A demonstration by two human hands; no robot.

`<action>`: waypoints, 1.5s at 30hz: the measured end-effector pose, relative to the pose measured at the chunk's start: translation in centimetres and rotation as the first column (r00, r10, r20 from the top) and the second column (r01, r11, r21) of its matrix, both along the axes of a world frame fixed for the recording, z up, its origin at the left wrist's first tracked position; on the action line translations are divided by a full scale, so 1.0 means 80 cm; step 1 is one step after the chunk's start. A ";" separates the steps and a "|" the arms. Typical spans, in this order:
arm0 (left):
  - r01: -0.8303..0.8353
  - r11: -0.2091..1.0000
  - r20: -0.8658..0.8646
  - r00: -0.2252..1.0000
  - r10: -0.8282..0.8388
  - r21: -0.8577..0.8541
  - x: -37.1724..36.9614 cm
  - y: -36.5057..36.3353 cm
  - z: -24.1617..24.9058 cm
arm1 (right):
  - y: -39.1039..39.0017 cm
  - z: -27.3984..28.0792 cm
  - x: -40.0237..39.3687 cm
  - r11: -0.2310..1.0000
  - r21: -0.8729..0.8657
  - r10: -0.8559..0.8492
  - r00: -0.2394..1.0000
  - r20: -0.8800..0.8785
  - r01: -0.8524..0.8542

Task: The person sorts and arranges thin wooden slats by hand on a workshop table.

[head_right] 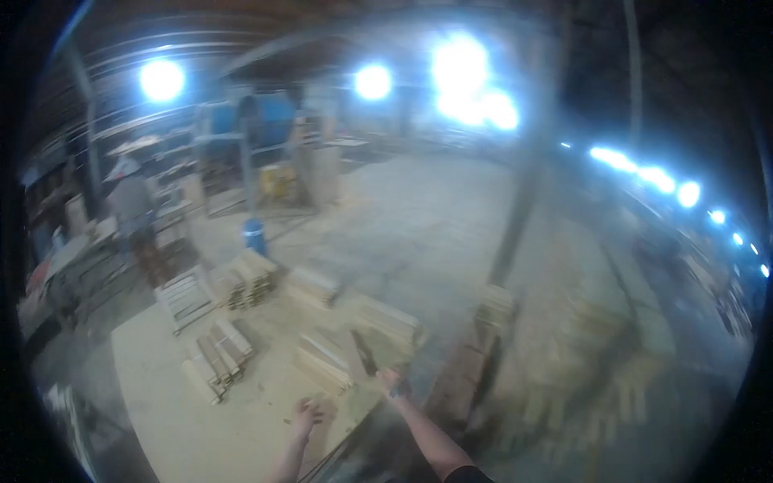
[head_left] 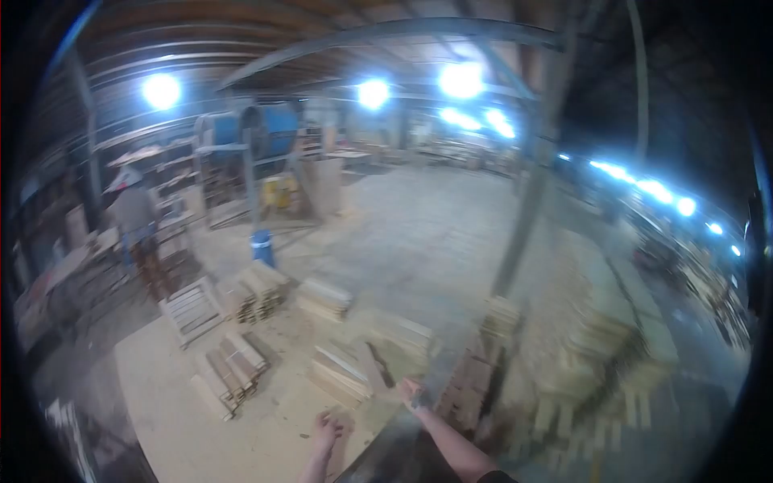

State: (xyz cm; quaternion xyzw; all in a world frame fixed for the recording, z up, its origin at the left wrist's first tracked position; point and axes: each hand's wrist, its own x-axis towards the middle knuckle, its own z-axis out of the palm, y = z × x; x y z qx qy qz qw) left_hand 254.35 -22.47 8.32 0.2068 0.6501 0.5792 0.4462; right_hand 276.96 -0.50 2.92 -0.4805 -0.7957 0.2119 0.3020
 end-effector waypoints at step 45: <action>-0.804 0.468 -0.866 0.478 0.144 -0.366 -0.155 -0.343 -0.043 | -0.419 -0.002 -0.344 0.222 -0.161 0.914 0.147 0.377 -0.962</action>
